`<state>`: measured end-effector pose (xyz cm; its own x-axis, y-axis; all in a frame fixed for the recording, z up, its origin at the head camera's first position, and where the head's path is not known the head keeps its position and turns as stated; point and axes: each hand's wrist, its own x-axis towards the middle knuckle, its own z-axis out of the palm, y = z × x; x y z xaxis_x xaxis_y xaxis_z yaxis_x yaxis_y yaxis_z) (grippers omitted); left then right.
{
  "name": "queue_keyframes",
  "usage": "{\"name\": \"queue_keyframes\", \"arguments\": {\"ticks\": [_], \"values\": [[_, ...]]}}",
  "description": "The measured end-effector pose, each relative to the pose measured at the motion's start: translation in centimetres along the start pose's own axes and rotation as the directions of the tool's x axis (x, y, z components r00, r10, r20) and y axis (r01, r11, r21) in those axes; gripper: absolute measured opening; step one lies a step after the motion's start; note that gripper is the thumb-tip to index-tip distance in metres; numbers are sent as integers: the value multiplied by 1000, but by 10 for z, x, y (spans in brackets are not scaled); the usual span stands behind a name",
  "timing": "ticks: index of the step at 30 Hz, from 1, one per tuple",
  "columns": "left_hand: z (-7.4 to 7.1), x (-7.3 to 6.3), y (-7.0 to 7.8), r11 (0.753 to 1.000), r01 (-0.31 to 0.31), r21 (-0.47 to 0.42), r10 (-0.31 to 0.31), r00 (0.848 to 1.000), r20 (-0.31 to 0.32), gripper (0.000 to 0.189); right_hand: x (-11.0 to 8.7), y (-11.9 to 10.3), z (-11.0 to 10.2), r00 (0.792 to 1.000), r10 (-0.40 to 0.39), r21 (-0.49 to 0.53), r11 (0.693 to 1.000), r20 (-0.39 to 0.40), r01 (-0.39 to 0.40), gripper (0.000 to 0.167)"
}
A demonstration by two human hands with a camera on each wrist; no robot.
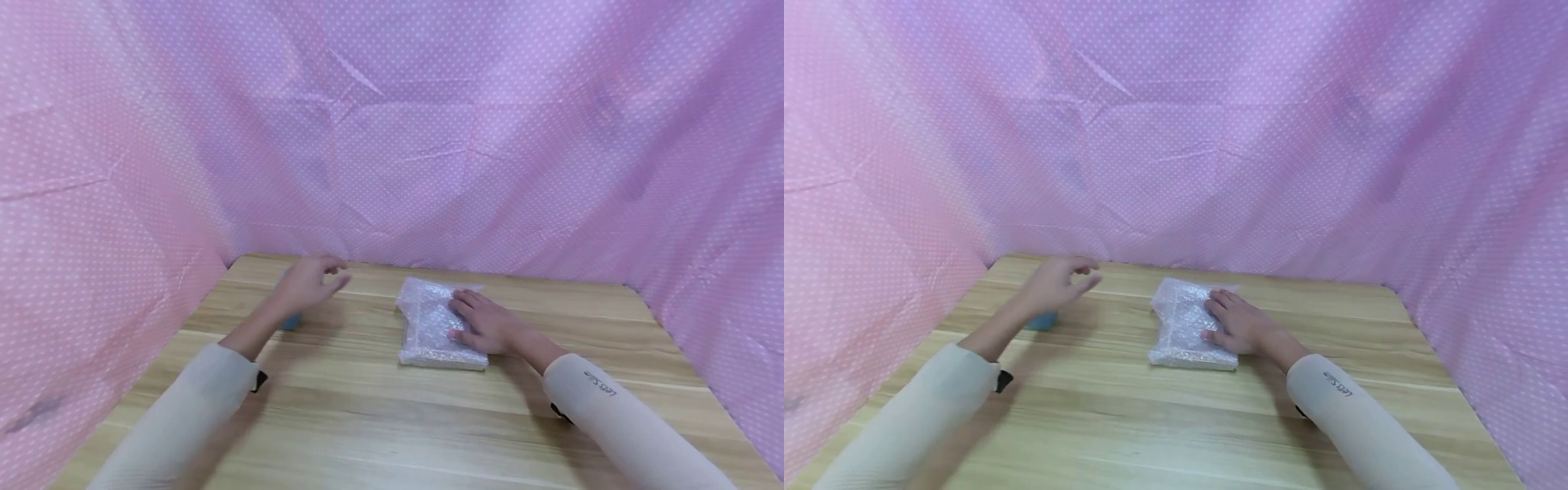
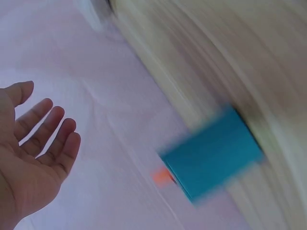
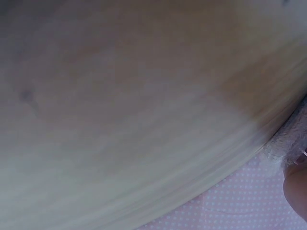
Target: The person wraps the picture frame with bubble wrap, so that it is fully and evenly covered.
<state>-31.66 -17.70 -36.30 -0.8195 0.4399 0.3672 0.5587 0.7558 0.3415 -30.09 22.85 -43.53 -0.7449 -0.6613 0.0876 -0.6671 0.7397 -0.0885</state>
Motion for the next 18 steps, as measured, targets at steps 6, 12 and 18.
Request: {"name": "queue_keyframes", "arguments": {"ticks": [6, 12, 18], "values": [[-20, -32, -42, 985, 157, -76, -160, 986, -42, 29, -1, 0, 0, 999, 20, -7, 1000, 29, -20, 80], [-30, -59, -66, 965, 252, -74, -250, 968, 35, 25, -1, 1, 1, 1000, 19, -10, 1000, 25, -19, 81], [-33, -72, -74, 929, 361, -85, -351, 930, 111, 30, -1, 3, 2, 999, 28, -29, 999, 39, -27, 82]]}}
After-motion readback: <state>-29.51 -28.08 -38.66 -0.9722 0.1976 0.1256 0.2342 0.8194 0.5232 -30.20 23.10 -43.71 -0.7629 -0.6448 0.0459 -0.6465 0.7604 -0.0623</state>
